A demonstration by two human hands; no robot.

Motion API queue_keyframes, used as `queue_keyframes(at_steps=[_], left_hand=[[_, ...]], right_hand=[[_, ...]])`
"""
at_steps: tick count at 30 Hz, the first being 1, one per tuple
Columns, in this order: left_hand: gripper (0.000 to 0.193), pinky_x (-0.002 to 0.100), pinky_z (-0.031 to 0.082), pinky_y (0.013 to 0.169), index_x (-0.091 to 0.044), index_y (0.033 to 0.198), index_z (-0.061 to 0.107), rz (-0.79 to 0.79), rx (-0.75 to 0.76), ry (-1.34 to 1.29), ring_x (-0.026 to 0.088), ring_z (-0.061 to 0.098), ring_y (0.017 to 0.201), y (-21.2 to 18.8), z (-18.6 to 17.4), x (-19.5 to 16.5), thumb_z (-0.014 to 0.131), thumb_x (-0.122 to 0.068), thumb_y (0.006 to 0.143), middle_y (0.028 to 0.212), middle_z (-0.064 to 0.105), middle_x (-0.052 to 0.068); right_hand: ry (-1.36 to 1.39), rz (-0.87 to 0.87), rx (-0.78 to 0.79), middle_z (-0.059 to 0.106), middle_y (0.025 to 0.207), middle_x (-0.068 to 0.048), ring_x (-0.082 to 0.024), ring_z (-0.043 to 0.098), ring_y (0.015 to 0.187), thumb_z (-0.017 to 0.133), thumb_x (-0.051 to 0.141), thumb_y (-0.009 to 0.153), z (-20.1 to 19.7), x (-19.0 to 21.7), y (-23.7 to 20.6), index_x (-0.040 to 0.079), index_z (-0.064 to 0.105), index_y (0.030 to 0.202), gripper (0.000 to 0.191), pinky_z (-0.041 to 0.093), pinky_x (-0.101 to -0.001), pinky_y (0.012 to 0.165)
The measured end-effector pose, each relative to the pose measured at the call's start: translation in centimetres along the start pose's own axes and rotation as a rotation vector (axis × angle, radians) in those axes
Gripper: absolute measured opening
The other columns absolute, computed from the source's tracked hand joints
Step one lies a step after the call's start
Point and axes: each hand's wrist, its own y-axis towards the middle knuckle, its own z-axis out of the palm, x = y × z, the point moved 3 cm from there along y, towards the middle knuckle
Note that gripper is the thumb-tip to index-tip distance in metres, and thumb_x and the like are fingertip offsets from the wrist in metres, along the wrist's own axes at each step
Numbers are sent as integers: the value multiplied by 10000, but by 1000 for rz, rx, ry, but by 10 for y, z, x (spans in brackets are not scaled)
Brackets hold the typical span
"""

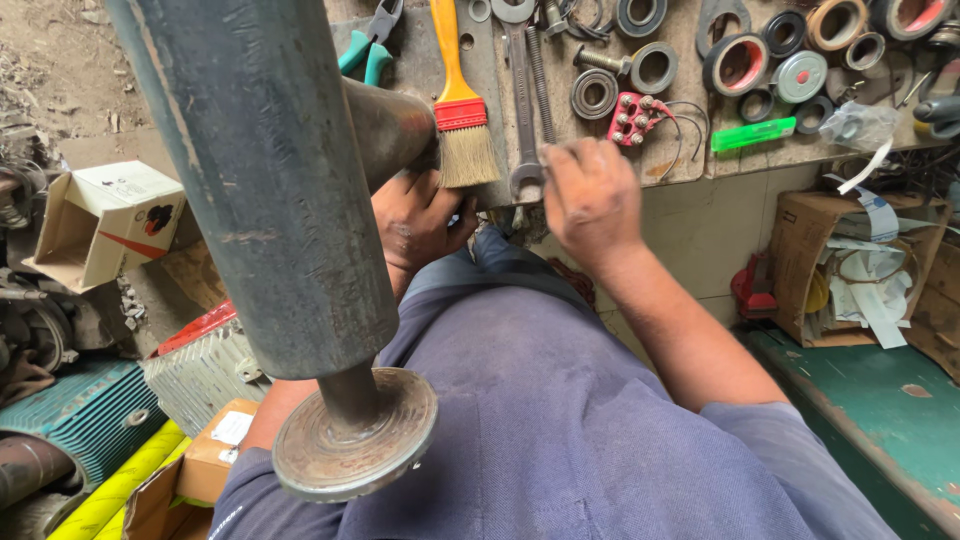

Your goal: The person handles an electric motor stator on a workbench, then sorts small metal hardware such as washers, bolts and fittings by hand, placing them into plastic jars and a white container on the bench. They also use a bench vise and arrange tools and parts on the table.

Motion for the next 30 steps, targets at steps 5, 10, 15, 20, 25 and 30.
queue_keyframes(at_steps=[5,10,15,20,25,30], left_hand=[[216,429,508,657,-93,856,631,-12,10,15,284,613,738,2,-1,-1,815,-206,847,811,568,76],[243,430,508,635,-94,845,620,-35,17,65,290,610,727,3,-2,-1,819,-232,837,814,587,75],[250,435,515,702,-89,875,616,-7,38,44,293,625,787,2,-7,-3,816,-236,848,855,593,84],[259,438,524,772,-85,907,612,1,34,70,289,641,849,0,-7,-4,812,-242,861,899,599,87],[281,438,530,840,-82,926,597,-11,71,144,275,658,909,-9,0,1,817,-255,902,934,597,89],[251,450,522,751,-95,895,643,-69,25,48,295,643,815,-10,12,4,829,-250,829,871,591,90]], right_hand=[[9,11,-7,634,1036,-140,-325,610,932,729,28,888,1,8,2,25,685,1138,254,514,-439,804],[52,-20,-53,669,1064,-107,-311,612,969,765,39,946,-21,-14,24,61,660,1065,160,513,-455,849],[-72,-86,-97,649,1133,-189,-379,600,1029,761,70,868,-4,-41,81,16,667,1167,319,506,-473,842],[-9,-60,-63,675,1120,-131,-355,637,1083,748,40,896,4,-64,106,61,643,1081,214,529,-478,944],[51,-88,-106,663,1083,-147,-358,626,1017,729,47,883,-12,-66,97,32,653,1154,282,521,-470,874],[-163,-122,-83,629,1047,-121,-337,597,985,712,56,823,14,-55,106,72,683,1146,325,490,-450,823]])
